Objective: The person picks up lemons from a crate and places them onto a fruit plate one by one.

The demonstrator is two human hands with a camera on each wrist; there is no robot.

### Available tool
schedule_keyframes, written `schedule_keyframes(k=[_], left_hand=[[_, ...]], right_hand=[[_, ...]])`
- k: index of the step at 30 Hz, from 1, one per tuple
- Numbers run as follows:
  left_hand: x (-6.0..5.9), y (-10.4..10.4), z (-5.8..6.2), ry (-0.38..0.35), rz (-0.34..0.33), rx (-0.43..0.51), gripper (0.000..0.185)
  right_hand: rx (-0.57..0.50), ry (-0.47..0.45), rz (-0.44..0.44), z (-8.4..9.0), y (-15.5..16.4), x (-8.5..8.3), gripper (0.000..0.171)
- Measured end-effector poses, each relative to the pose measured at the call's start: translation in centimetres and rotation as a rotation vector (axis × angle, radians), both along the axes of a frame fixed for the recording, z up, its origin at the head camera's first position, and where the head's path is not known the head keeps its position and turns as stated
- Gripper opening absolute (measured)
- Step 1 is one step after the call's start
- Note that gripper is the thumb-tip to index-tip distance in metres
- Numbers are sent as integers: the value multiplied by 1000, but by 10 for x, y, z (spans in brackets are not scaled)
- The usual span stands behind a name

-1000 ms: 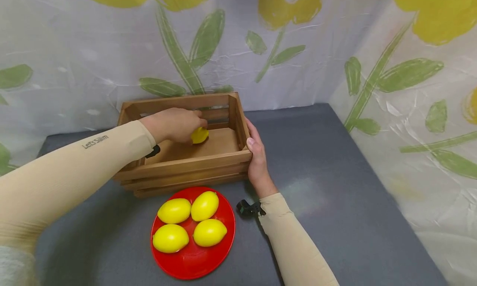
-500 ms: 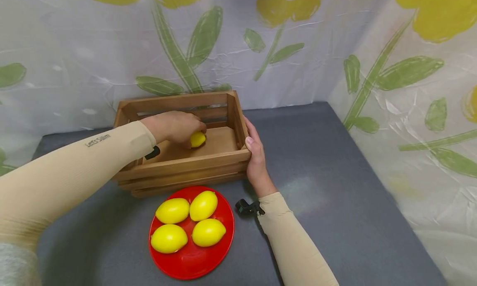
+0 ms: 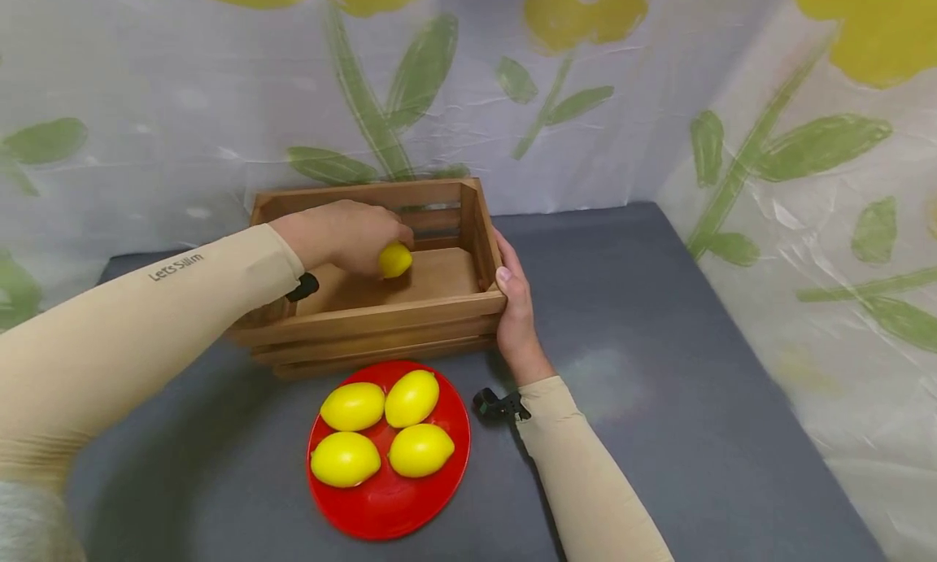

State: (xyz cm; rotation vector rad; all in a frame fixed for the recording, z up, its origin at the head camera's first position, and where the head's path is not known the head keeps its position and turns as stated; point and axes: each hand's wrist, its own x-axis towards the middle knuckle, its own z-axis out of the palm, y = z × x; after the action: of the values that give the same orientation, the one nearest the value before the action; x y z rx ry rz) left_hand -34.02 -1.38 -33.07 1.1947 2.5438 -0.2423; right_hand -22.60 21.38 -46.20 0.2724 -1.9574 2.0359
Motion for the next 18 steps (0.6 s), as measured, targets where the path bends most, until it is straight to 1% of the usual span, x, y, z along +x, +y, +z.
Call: schedule_keyframes(k=[4,6,10,12,18], left_hand=[[11,-8,15,10,6,53,41],[16,-11,21,17,6,75,41],[28,-20,35,36,19,89,51],[34,-23,41,53,13,98,56],[63,-34,67,95,8,142,60]], right_hand=[[-17,-7,1,-1,0,-1,79],[-12,-18,-6,-1,1,-1,80],[-16,-29,-7,2,-1,-1,81],[-19,-34,-9,3,-1,0,81],[-21,-54,3,3,-2,2,80]])
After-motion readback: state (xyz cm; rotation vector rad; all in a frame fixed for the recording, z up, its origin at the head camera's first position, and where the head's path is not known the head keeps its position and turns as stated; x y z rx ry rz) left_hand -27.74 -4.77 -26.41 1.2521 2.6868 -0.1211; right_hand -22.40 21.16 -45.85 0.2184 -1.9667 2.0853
